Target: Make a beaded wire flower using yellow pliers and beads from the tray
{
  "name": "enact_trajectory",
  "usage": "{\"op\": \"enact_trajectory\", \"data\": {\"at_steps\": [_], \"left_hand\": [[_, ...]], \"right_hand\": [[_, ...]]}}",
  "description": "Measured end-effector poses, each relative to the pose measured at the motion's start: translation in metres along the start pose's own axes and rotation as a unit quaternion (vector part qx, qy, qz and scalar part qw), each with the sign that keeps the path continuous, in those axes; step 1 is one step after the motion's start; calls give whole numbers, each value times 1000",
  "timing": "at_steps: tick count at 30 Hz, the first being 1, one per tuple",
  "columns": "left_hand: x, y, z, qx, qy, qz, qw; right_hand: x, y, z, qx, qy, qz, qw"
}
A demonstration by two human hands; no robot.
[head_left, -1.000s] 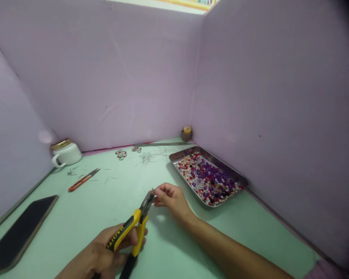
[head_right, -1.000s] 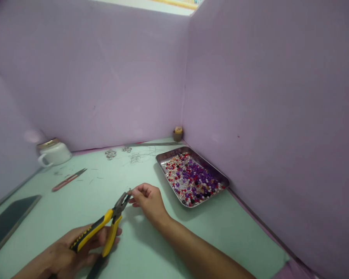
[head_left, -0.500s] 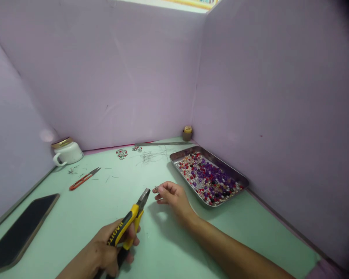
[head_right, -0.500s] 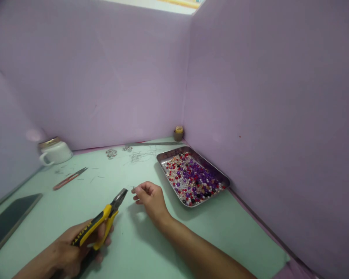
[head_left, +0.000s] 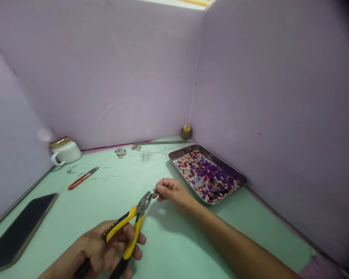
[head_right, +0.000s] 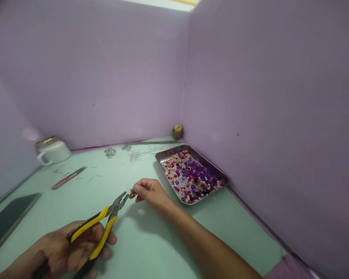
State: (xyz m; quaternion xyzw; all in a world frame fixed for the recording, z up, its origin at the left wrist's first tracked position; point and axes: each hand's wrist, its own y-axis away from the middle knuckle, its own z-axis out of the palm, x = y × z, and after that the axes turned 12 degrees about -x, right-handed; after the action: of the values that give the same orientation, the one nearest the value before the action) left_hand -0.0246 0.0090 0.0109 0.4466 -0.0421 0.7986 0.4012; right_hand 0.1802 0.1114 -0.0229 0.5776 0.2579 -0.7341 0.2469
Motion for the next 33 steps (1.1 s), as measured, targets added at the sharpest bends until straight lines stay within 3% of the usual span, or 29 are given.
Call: {"op": "enact_trajectory", "data": {"at_steps": [13,18,24,28,33], "left_hand": [[-1,0,-1,23,-81,-8,996],[-6,2,-9,52,-157,2,986],[-2,-1,-3,59,-218,-5,974],[-3,-7,5,106,-327,1,939],[-10,-12,10,185,-488,28,852]], "right_hand": [[-8,2,0,-38,91,-15,995],[-7,1,3,-22,71,-12,997],[-3,0,4,-11,10,-2,1000],[7,0,8,15,-90,26,995],[15,0,15,29,-196,19,980]]}}
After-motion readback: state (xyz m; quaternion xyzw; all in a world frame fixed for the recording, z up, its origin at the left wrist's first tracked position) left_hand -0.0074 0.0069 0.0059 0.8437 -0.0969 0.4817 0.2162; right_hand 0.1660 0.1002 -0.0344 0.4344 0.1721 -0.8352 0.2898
